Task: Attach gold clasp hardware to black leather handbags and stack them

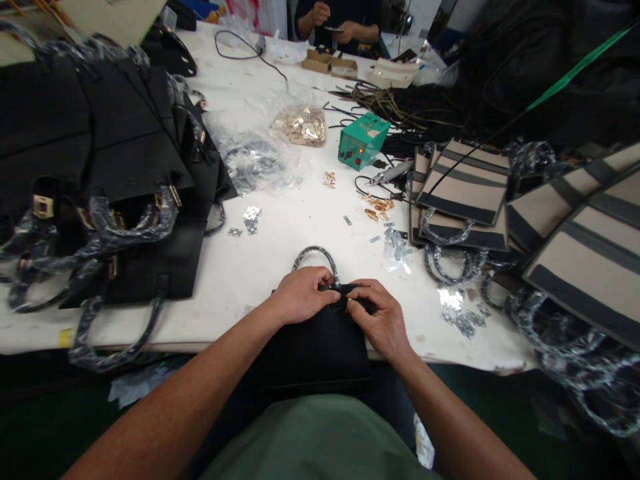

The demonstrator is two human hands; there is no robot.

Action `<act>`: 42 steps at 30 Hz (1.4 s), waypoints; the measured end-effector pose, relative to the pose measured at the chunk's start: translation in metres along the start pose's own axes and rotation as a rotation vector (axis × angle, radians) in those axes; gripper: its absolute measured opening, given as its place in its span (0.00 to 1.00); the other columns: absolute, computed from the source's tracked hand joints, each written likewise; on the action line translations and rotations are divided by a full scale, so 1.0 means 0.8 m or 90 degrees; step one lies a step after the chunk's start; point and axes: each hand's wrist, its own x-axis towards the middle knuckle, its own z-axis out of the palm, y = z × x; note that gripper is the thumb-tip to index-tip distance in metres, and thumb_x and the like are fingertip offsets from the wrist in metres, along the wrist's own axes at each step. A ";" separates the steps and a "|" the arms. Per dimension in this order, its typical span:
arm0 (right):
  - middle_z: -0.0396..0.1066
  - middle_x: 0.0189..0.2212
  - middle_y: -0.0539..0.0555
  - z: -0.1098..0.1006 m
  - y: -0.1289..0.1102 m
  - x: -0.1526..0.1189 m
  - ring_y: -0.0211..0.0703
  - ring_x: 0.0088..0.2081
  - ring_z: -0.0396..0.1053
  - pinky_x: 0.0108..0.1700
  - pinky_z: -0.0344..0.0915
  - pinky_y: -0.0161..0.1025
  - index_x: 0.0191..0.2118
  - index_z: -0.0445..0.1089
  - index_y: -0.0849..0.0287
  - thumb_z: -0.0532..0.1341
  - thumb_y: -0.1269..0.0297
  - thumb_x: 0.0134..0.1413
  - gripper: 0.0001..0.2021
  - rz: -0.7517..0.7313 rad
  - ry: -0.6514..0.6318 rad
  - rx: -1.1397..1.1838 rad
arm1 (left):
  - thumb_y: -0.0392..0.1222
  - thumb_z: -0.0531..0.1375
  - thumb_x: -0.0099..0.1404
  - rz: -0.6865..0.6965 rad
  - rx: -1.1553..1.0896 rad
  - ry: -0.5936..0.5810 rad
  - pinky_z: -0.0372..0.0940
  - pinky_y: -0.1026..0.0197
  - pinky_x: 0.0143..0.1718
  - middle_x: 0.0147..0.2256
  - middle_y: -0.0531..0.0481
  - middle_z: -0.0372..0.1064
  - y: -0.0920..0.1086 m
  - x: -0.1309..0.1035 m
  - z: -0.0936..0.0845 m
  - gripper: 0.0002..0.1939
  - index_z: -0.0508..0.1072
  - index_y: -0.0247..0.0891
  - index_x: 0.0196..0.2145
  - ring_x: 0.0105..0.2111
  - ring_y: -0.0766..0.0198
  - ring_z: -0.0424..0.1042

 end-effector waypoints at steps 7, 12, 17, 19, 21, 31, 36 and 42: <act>0.70 0.38 0.53 0.004 -0.005 0.000 0.45 0.43 0.69 0.46 0.64 0.41 0.32 0.75 0.54 0.61 0.69 0.51 0.06 -0.014 0.005 -0.024 | 0.45 0.62 0.57 -0.004 -0.011 0.012 0.56 0.63 0.29 0.28 0.54 0.70 0.002 -0.003 0.003 0.07 0.73 0.41 0.30 0.30 0.62 0.67; 0.71 0.37 0.53 0.008 -0.009 0.004 0.46 0.41 0.69 0.46 0.65 0.42 0.32 0.74 0.53 0.61 0.69 0.52 0.05 -0.026 0.008 -0.039 | 0.45 0.62 0.57 0.000 -0.011 0.035 0.57 0.62 0.30 0.29 0.53 0.71 0.002 -0.007 0.003 0.06 0.74 0.41 0.31 0.31 0.61 0.68; 0.71 0.34 0.51 0.008 -0.009 0.007 0.44 0.38 0.69 0.43 0.66 0.41 0.39 0.72 0.54 0.62 0.66 0.53 0.06 0.052 -0.001 -0.005 | 0.45 0.61 0.59 0.016 0.036 0.046 0.56 0.61 0.31 0.31 0.52 0.73 0.010 -0.013 -0.002 0.06 0.73 0.42 0.33 0.31 0.59 0.69; 0.71 0.33 0.49 0.004 -0.008 0.008 0.42 0.35 0.69 0.40 0.66 0.39 0.46 0.68 0.54 0.64 0.65 0.52 0.14 0.115 -0.010 0.021 | 0.44 0.61 0.59 0.033 0.052 0.036 0.57 0.60 0.32 0.31 0.52 0.73 0.015 -0.015 -0.006 0.05 0.73 0.42 0.34 0.32 0.58 0.70; 0.72 0.34 0.49 -0.001 -0.006 0.011 0.42 0.35 0.69 0.39 0.66 0.39 0.50 0.66 0.55 0.65 0.62 0.52 0.19 0.148 -0.046 0.062 | 0.44 0.60 0.60 0.050 0.065 0.030 0.57 0.59 0.33 0.31 0.51 0.73 0.020 -0.017 -0.010 0.05 0.73 0.43 0.34 0.33 0.57 0.70; 0.73 0.29 0.49 0.000 0.002 0.022 0.43 0.31 0.70 0.33 0.65 0.38 0.43 0.71 0.56 0.65 0.58 0.53 0.13 0.122 -0.089 0.111 | 0.39 0.61 0.61 0.192 0.183 0.182 0.64 0.50 0.47 0.43 0.43 0.72 0.027 -0.045 -0.018 0.14 0.72 0.42 0.46 0.46 0.50 0.70; 0.72 0.26 0.48 -0.008 -0.008 0.035 0.43 0.29 0.69 0.32 0.63 0.38 0.43 0.72 0.56 0.66 0.61 0.50 0.13 0.106 -0.119 0.059 | 0.38 0.64 0.56 0.182 0.183 0.389 0.60 0.41 0.58 0.58 0.43 0.62 -0.030 -0.088 0.000 0.36 0.59 0.47 0.61 0.58 0.46 0.62; 0.72 0.27 0.49 -0.018 -0.021 0.073 0.43 0.30 0.70 0.32 0.63 0.38 0.44 0.73 0.57 0.66 0.58 0.49 0.16 0.060 -0.160 0.002 | 0.46 0.61 0.61 0.039 0.153 0.475 0.66 0.42 0.52 0.49 0.42 0.69 -0.088 -0.095 0.006 0.23 0.66 0.42 0.53 0.51 0.47 0.69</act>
